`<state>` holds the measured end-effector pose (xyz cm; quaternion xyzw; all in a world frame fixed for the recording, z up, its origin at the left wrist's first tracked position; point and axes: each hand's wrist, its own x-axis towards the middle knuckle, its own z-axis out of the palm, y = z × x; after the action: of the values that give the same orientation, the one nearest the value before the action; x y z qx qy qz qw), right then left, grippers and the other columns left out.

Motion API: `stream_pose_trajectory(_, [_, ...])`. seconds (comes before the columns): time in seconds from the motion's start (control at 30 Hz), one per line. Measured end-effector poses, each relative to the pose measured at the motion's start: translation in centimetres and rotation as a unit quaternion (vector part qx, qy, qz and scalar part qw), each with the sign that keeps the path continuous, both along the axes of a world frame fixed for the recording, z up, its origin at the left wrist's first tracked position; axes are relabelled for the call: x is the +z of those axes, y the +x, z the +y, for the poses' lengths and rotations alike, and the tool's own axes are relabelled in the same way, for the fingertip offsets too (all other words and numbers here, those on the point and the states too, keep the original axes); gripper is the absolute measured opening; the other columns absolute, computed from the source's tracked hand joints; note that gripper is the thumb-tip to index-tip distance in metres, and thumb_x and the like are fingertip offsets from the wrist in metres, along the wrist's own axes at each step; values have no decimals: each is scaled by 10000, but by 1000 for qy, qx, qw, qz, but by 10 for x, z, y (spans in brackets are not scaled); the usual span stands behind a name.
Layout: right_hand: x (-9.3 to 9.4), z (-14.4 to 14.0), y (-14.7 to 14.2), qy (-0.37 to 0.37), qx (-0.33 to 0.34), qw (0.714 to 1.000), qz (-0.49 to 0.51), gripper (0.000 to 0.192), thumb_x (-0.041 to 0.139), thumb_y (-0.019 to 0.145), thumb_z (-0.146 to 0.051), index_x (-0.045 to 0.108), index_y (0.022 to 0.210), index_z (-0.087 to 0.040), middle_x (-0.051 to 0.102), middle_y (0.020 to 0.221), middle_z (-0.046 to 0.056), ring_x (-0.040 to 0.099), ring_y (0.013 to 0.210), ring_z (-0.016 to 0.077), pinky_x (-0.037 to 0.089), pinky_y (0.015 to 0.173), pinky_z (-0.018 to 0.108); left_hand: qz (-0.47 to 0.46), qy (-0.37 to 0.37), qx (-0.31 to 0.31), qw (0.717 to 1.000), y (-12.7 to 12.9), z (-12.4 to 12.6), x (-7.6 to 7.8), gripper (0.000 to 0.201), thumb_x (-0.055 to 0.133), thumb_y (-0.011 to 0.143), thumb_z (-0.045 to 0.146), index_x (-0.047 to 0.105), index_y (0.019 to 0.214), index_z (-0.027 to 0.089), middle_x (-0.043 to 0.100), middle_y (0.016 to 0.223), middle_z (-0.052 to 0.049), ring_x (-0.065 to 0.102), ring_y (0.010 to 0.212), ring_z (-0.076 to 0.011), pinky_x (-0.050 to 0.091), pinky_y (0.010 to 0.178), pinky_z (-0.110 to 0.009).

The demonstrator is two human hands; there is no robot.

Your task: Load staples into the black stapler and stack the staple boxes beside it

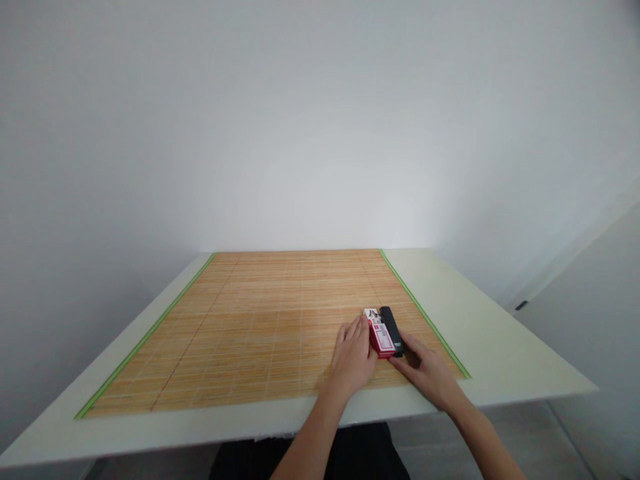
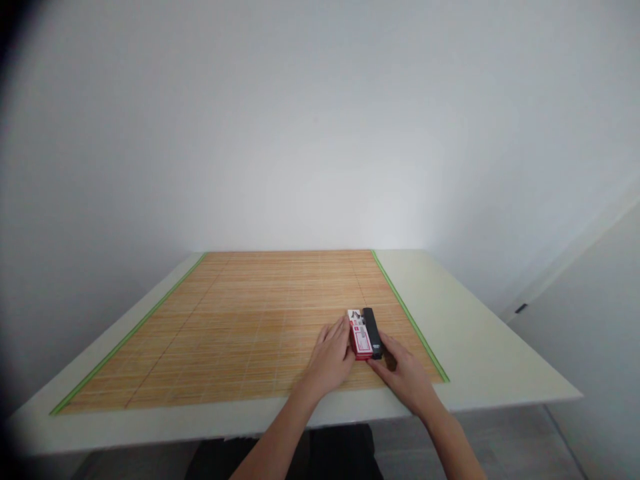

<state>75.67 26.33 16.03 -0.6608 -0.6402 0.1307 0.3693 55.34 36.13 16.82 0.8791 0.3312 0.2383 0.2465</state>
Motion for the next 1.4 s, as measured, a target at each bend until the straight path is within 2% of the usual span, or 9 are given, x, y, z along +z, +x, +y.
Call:
stream_pose_trajectory(0.23, [1,-5,4,-20,-8,1000,2,641,654,896,-497,549,1481,-255,607,1465,92,587,1319,324,453,1149,501,-3,2,-6,1000,0,-3,-2,680,408,957,289,291,1616,174,290,1688,-71,224,1576,-215,81,1318,-462])
stream_pose_trajectory(0.53, [0,-7,5,-14,-23,1000,-1,648,650,896,-502,548,1485,-251,636,1431,92,620,1278,322,491,1107,479,-39,-8,-6,999,-6,-4,4,712,545,897,331,380,1582,231,372,1654,-50,329,1533,-245,136,1317,-473])
stream_pose_trajectory(0.73, [1,-7,4,-15,-17,1000,2,627,629,907,-492,546,1481,-254,631,1436,86,610,1286,319,473,1121,484,-38,-13,-6,999,-9,-4,3,785,604,831,304,385,1583,248,358,1662,-37,312,1540,-256,141,1319,-467])
stream_pose_trajectory(0.93, [5,-7,1,-26,-18,999,1,648,614,909,-507,531,1491,-237,624,1439,111,593,1300,338,460,1128,508,-38,-11,-5,999,-8,-6,2,784,575,849,314,356,1599,242,358,1661,-38,309,1542,-253,136,1319,-467])
stream_pose_trajectory(1.13, [6,-7,0,-12,-11,1000,-18,591,604,929,-494,542,1473,-272,614,1455,73,596,1303,305,462,1130,466,-38,-6,-6,999,-8,-6,2,790,570,840,296,355,1598,242,348,1666,-36,307,1543,-248,130,1320,-454])
stream_pose_trajectory(1.4, [4,-8,0,-12,0,1000,-28,578,588,948,-473,532,1477,-246,608,1457,98,589,1311,307,450,1145,483,-35,-10,0,999,-7,-7,1,779,561,846,306,360,1594,228,346,1667,-49,294,1548,-251,106,1320,-465])
